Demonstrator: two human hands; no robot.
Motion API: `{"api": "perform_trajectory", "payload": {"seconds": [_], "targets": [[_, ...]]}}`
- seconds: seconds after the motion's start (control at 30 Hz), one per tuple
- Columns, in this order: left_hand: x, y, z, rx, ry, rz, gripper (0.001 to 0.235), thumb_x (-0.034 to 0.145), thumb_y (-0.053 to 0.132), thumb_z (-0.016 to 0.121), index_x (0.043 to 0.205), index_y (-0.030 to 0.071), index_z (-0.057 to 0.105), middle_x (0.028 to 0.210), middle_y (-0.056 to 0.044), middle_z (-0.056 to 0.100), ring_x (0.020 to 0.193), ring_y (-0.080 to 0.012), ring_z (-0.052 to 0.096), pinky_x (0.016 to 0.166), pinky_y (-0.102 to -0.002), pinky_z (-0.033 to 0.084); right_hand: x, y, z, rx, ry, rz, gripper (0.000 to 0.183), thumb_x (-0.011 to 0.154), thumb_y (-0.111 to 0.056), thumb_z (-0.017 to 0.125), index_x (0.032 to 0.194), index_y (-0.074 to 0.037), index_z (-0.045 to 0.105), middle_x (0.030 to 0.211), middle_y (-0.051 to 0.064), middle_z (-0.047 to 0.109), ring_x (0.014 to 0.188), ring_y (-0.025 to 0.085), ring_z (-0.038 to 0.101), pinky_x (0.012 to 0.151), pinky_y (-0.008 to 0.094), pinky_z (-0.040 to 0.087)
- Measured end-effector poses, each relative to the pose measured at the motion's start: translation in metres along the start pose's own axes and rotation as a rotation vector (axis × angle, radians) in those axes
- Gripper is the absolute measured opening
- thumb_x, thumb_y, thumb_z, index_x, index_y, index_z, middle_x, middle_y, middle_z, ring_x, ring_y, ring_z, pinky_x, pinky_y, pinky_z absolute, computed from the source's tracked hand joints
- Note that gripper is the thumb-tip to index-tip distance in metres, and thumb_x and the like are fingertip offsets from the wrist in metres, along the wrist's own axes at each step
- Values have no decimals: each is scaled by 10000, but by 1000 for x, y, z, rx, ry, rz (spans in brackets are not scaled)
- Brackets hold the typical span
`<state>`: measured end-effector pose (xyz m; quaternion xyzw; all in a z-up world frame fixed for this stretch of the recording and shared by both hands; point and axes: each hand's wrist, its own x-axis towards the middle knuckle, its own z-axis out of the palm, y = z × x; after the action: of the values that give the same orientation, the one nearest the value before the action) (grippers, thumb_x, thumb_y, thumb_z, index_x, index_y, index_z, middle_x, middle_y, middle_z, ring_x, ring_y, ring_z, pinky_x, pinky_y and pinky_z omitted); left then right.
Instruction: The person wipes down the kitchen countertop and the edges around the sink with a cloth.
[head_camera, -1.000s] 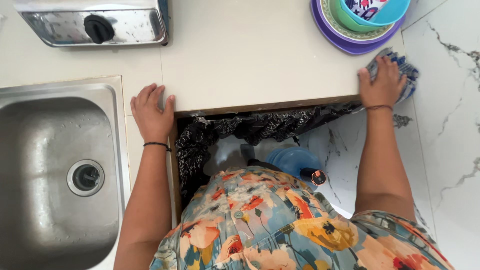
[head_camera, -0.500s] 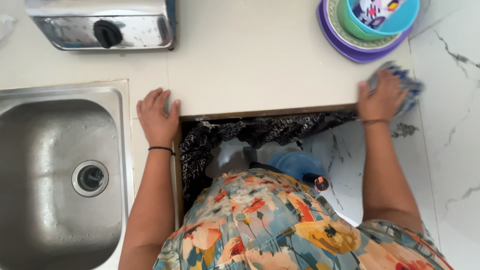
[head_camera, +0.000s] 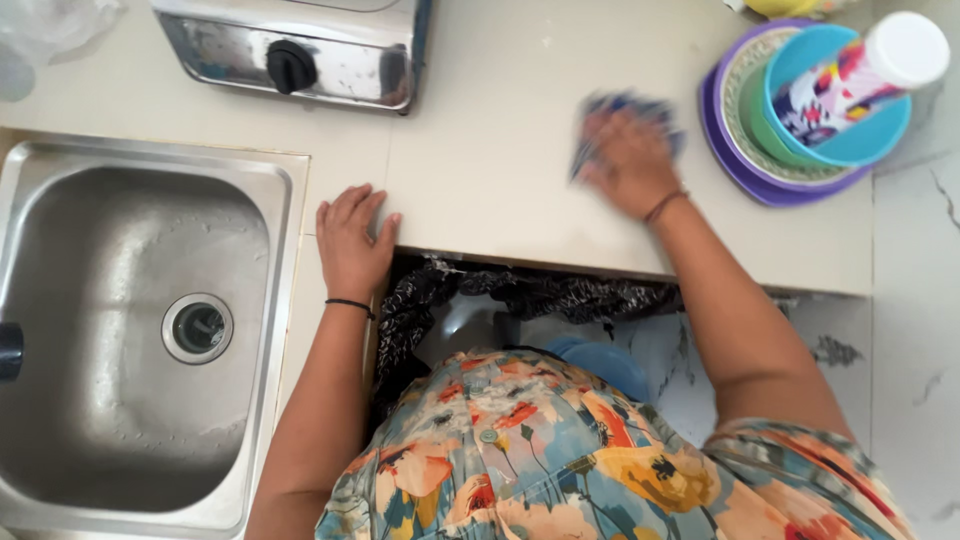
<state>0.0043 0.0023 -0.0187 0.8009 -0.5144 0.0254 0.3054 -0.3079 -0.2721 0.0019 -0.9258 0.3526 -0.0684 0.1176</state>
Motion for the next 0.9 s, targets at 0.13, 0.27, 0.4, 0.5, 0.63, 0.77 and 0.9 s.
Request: {"api": "perform_trajectory", "payload": {"seconds": [0.13, 0.27, 0.4, 0.5, 0.63, 0.77, 0.9], "targets": [[2, 1, -1, 11, -3, -39, 340, 969, 333, 703, 1231, 117, 729, 1386, -99, 648, 1369, -280, 523, 1225, -543, 235, 56, 19, 3, -18, 129, 309, 659, 1061, -511, 451, 1614, -177, 321, 1701, 126, 241, 1579, 369, 150, 1252, 594, 34], [2, 3, -3, -16, 9, -58, 332, 958, 324, 695, 1218, 120, 733, 1368, -87, 660, 1367, -272, 532, 1230, -530, 247, 88, -29, 30, -40, -46, -23, 781, 1020, -570, 451, 1630, -115, 276, 1673, 211, 224, 1546, 411, 158, 1217, 603, 66], [2, 6, -6, -35, 34, -61, 328, 941, 315, 705, 1205, 123, 737, 1352, -81, 666, 1360, -273, 531, 1222, -528, 253, 100, -39, 42, -44, -210, -419, 697, 979, -602, 490, 1575, -257, 388, 1671, 115, 289, 1550, 370, 198, 1238, 592, 102], [2, 6, -6, -58, 40, -75, 319, 934, 308, 712, 1197, 130, 740, 1354, -75, 670, 1357, -267, 534, 1220, -520, 262, 146, 20, 32, -47, 16, -227, 776, 943, -567, 589, 1593, -175, 431, 1659, 169, 364, 1536, 408, 273, 1237, 614, 162], [2, 3, -5, -78, 63, -85, 316, 935, 306, 709, 1190, 122, 741, 1344, -68, 678, 1353, -266, 550, 1217, -514, 281, 183, 86, 15, 19, 197, 238, 747, 1026, -576, 433, 1616, -130, 328, 1688, 167, 261, 1553, 412, 178, 1215, 628, 55], [1, 2, -6, -104, 75, -85, 372, 942, 328, 717, 1254, 125, 706, 1333, -90, 679, 1340, -276, 567, 1215, -513, 295, 187, 41, 42, -16, 149, 219, 779, 1058, -573, 393, 1627, -58, 259, 1693, 216, 212, 1558, 418, 147, 1219, 632, 35], [9, 9, -7, -60, 27, -143, 616, 935, 419, 744, 1453, 133, 574, 1345, -135, 642, 1304, -304, 563, 1211, -563, 279, 131, -59, 60, 525, -88, -332, 671, 1108, -370, 364, 1646, -12, 183, 1714, 219, 150, 1592, 368, 86, 1263, 538, 29]]}}
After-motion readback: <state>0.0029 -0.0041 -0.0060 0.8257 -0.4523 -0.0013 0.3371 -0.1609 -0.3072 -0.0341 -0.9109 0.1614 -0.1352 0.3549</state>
